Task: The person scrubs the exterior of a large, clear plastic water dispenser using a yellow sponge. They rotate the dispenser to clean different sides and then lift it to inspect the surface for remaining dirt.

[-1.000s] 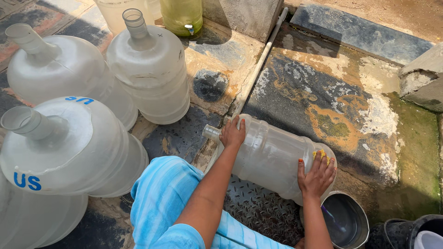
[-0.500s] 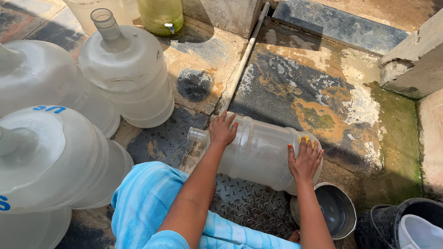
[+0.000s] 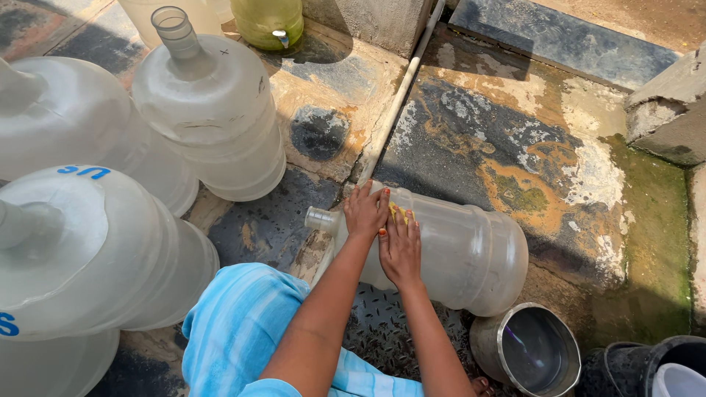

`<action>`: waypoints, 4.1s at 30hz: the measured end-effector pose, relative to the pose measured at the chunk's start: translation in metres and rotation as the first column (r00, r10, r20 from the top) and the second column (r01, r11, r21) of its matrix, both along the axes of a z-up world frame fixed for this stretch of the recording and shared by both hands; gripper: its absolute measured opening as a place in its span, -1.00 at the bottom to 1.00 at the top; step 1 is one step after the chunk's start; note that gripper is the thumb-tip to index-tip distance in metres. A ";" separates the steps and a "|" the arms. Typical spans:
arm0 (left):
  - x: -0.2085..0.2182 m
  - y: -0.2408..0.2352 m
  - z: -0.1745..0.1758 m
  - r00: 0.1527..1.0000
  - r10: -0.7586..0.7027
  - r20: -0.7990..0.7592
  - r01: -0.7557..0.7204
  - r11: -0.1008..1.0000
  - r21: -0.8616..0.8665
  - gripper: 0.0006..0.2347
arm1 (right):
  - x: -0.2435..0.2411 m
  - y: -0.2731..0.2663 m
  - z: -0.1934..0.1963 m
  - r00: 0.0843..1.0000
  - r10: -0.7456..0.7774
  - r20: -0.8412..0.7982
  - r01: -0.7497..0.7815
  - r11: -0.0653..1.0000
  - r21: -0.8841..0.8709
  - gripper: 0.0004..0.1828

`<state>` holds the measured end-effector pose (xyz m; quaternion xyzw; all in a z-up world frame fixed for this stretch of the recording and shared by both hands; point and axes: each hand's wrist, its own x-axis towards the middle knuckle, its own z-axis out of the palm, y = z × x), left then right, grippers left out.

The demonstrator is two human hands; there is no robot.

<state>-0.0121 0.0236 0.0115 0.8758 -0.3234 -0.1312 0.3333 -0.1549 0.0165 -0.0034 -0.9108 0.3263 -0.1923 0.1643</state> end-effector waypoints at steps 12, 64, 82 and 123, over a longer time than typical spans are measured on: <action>0.000 -0.018 0.004 1.000 0.031 -0.002 -0.031 0.999 -0.005 -0.68 | -0.145 -0.080 0.029 0.819 -0.551 -0.162 0.558 0.830 0.001 -0.02; 0.006 0.019 -0.015 0.974 0.216 -0.064 -0.211 0.974 0.079 -0.50 | -0.090 -0.069 0.050 0.892 -0.355 -0.279 0.338 0.935 -0.110 -0.04; 0.017 0.000 -0.001 0.970 0.170 -0.171 -0.143 0.977 0.161 -0.54 | -0.116 -0.033 0.029 0.924 -0.317 -0.211 0.303 0.948 -0.097 -0.07; 0.023 0.014 -0.026 0.947 0.181 -0.264 -0.186 0.983 0.009 -0.19 | -0.166 -0.125 0.017 0.711 -0.703 -0.035 0.664 0.654 0.363 0.22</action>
